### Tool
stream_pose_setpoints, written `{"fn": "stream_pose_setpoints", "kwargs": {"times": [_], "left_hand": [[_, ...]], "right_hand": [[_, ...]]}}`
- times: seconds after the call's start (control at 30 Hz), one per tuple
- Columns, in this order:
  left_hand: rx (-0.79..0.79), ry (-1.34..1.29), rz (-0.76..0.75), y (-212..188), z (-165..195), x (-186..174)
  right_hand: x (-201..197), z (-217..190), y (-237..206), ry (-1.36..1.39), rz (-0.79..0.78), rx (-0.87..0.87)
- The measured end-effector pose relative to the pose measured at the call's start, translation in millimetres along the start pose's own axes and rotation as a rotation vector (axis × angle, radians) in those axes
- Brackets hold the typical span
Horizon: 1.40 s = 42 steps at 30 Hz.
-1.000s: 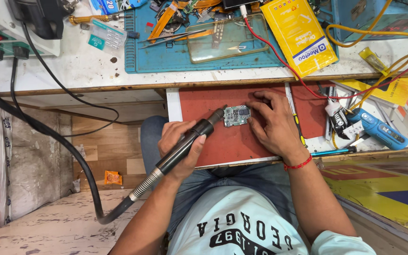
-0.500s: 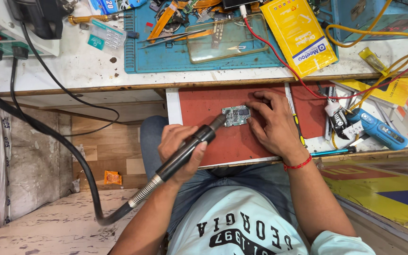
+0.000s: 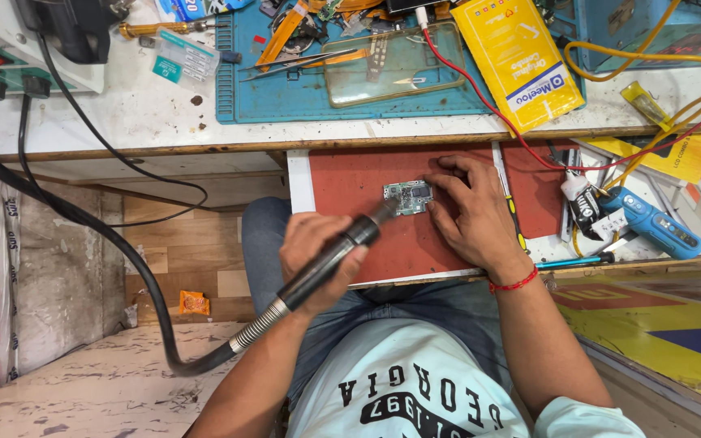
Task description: The person holds a small circuit board steady on a red mat with one hand while directing a hot air gun at the board with the other, repositioning the board and continuing to apply hot air across its surface throughout the clip.
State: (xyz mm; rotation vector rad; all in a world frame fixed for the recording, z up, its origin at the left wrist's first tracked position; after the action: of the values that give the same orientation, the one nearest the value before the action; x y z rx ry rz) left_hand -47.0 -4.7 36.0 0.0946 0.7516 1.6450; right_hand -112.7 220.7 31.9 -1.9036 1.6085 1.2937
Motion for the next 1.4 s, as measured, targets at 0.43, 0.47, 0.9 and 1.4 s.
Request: {"fn": "stream_pose_setpoints", "kwargs": {"times": [0.43,0.47,0.9,1.4], "left_hand": [[-0.012,-0.010,-0.046,-2,-3,4],[-0.025,-0.009,-0.035,-2,-5,4],[-0.029,-0.023,-0.010,0,-4,0],[-0.013,-0.101,-0.045,5,0,1]], "right_hand": [[1,1,0,-0.005,-0.002,-0.001],[0,0,0,-0.005,0.007,-0.009],[0,-1,1,-0.020,-0.009,0.011],[1,0,0,-0.023,-0.014,0.004]]}}
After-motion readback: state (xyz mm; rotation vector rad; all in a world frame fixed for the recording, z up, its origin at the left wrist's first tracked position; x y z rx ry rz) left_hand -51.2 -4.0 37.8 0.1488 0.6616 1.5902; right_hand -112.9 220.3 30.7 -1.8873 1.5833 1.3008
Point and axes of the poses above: each hand's wrist, its own y-axis towards the middle knuckle, its own x-axis out of the palm, z = x × y, the point moved 8 cm from there along y, towards the middle knuckle, and after that the axes turned 4 degrees about z, right-handed, at the moved point
